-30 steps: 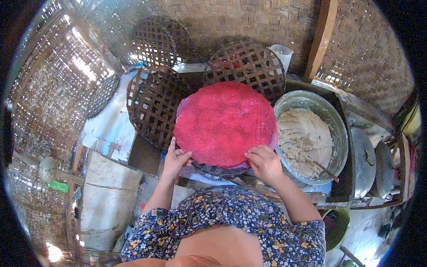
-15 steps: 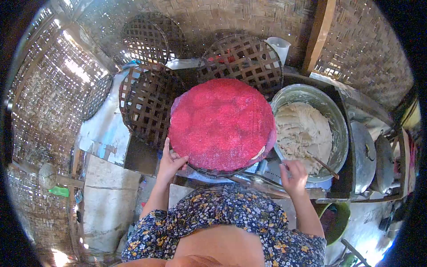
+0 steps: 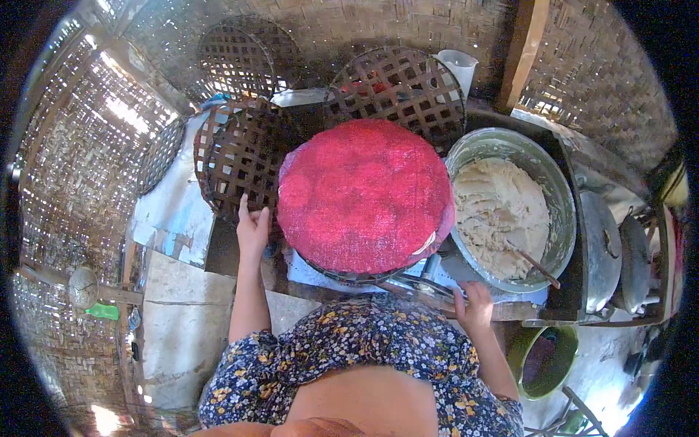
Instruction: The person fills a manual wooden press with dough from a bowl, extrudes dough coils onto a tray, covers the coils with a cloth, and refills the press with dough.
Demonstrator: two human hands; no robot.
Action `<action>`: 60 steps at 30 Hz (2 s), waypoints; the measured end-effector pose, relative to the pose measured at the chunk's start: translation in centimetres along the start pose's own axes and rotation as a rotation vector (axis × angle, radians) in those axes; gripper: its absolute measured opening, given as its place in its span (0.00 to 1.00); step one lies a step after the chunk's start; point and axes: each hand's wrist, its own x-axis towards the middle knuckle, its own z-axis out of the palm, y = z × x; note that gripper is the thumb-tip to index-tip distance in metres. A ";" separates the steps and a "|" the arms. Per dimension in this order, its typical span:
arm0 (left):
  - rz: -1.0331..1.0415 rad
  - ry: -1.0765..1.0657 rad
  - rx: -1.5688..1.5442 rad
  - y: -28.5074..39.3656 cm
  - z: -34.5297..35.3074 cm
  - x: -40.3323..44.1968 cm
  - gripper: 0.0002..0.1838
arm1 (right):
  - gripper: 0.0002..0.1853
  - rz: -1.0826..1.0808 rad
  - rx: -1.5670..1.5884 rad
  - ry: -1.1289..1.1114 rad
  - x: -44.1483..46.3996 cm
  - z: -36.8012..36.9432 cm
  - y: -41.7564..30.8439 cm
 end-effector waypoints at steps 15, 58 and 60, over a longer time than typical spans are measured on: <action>-0.138 -0.117 -0.172 -0.3 3.9 8.0 0.37 | 0.10 0.784 0.979 0.027 10.0 1.3 -3.6; 0.156 -0.063 0.201 3.6 3.7 9.5 0.33 | 0.19 0.577 0.098 -0.096 16.2 0.8 -3.3; 0.145 -0.085 0.230 3.1 4.2 10.0 0.33 | 0.20 0.629 0.214 -0.028 16.2 1.6 -2.8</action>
